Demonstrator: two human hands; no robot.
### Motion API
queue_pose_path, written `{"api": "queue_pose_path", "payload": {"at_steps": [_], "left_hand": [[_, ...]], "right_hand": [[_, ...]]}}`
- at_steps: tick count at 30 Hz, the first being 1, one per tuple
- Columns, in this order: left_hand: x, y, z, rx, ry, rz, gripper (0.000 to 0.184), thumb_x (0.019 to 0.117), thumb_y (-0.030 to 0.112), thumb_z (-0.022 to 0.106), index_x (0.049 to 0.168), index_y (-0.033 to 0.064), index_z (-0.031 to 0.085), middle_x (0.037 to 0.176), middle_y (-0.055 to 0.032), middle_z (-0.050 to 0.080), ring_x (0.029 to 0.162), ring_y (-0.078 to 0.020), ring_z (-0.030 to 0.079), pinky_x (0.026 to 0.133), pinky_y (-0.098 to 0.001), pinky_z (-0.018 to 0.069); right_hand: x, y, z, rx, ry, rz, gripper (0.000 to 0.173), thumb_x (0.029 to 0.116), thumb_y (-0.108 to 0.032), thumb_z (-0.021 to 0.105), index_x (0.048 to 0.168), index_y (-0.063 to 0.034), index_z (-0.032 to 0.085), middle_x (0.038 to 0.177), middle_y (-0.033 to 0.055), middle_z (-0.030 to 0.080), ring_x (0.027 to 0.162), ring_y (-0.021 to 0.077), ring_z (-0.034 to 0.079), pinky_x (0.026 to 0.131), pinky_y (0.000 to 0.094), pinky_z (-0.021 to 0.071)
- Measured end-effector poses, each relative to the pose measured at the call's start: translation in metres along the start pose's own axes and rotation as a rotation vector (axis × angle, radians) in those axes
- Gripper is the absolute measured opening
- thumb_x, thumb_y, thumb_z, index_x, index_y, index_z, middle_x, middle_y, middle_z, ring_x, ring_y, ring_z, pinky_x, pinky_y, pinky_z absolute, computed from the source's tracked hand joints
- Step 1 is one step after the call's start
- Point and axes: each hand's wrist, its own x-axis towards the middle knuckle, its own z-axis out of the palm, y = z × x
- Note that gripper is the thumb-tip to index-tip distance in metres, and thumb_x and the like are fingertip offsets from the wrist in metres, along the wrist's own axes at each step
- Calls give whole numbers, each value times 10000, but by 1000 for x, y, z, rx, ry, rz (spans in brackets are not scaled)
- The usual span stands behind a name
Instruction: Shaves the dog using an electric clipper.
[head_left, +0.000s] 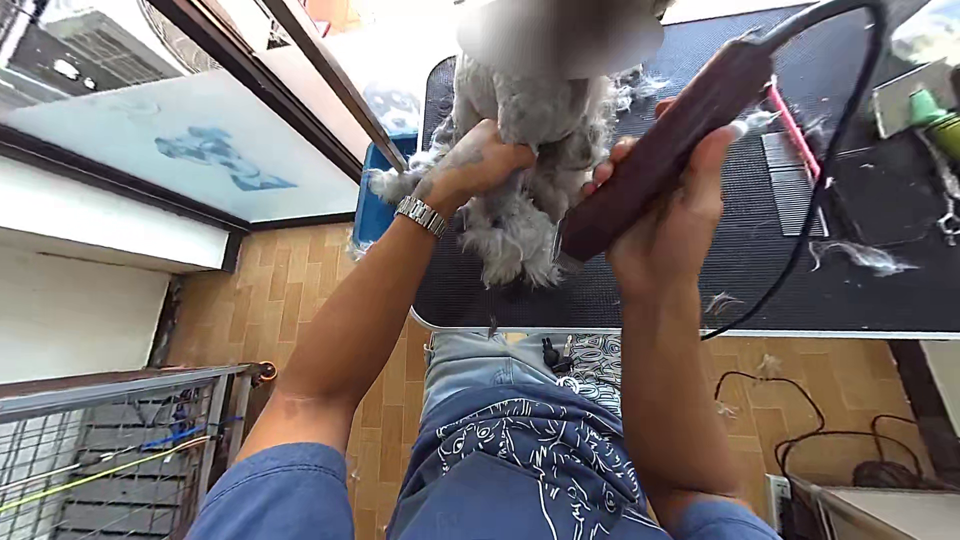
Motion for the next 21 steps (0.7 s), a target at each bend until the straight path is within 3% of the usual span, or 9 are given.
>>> {"api": "queue_pose_path", "payload": {"at_steps": [4,6,8,12,13,15,17,19,21], "left_hand": [[0,1,5,-19,10,-22,184,904,171,695,1057,69,684,917,-31,720,823,-91,694,769,-336,588],[1,1,6,-15,8,-44,183,906,182,690,1055,76,677,916,-24,714,830,-83,689,769,-331,580],[2,1,8,-24,11,-32,170,902,173,687,1043,78,682,910,-19,713,821,-81,687,761,-329,578],[2,-2,8,-96,-20,-20,179,900,162,684,1049,64,673,904,-33,715,804,-97,692,742,-328,586],[2,-1,8,-112,-29,-20,179,901,158,683,1052,61,673,904,-34,716,801,-97,693,740,-323,589],[1,1,8,-116,-40,-4,157,903,154,681,1030,62,673,884,-24,712,780,-83,685,726,-306,583],[1,1,7,-75,-46,33,152,912,191,688,1007,73,681,868,-7,705,774,-63,672,733,-300,569],[1,1,6,-24,-47,57,175,937,234,685,998,70,684,864,-5,707,779,-58,676,748,-302,569],[0,3,4,27,-32,75,144,983,216,638,939,80,645,819,19,661,742,-30,637,719,-267,539]], "right_hand": [[-2,10,-4,62,101,220,732,1018,-694,88,1084,-145,568,694,1,613,563,131,622,520,290,567],[-3,13,-5,57,112,259,700,1044,-655,140,1131,-105,563,697,39,611,552,157,620,506,301,562],[-3,11,-5,35,128,243,627,1080,-580,164,1220,-90,531,736,60,624,580,171,637,535,310,578],[-2,-4,-8,212,20,136,637,1066,-603,141,1175,-137,562,801,39,644,712,185,674,690,370,603],[-4,-8,-11,206,-56,84,569,1074,-578,198,1206,-150,550,883,47,662,817,215,692,787,423,605],[-10,-15,-14,-68,-159,-54,399,1042,-396,523,1351,-160,436,1110,70,700,1026,259,704,911,474,594],[-14,-15,-8,-457,-138,-209,683,940,-181,713,1438,-49,264,1181,91,663,1068,239,704,891,430,635],[-15,-8,0,-636,-158,-358,765,878,-43,753,1424,38,224,1206,113,639,1102,216,694,899,382,635],[-8,2,4,-655,-223,-457,752,867,-6,751,1407,54,232,1221,120,650,1125,207,688,919,374,623]]}}
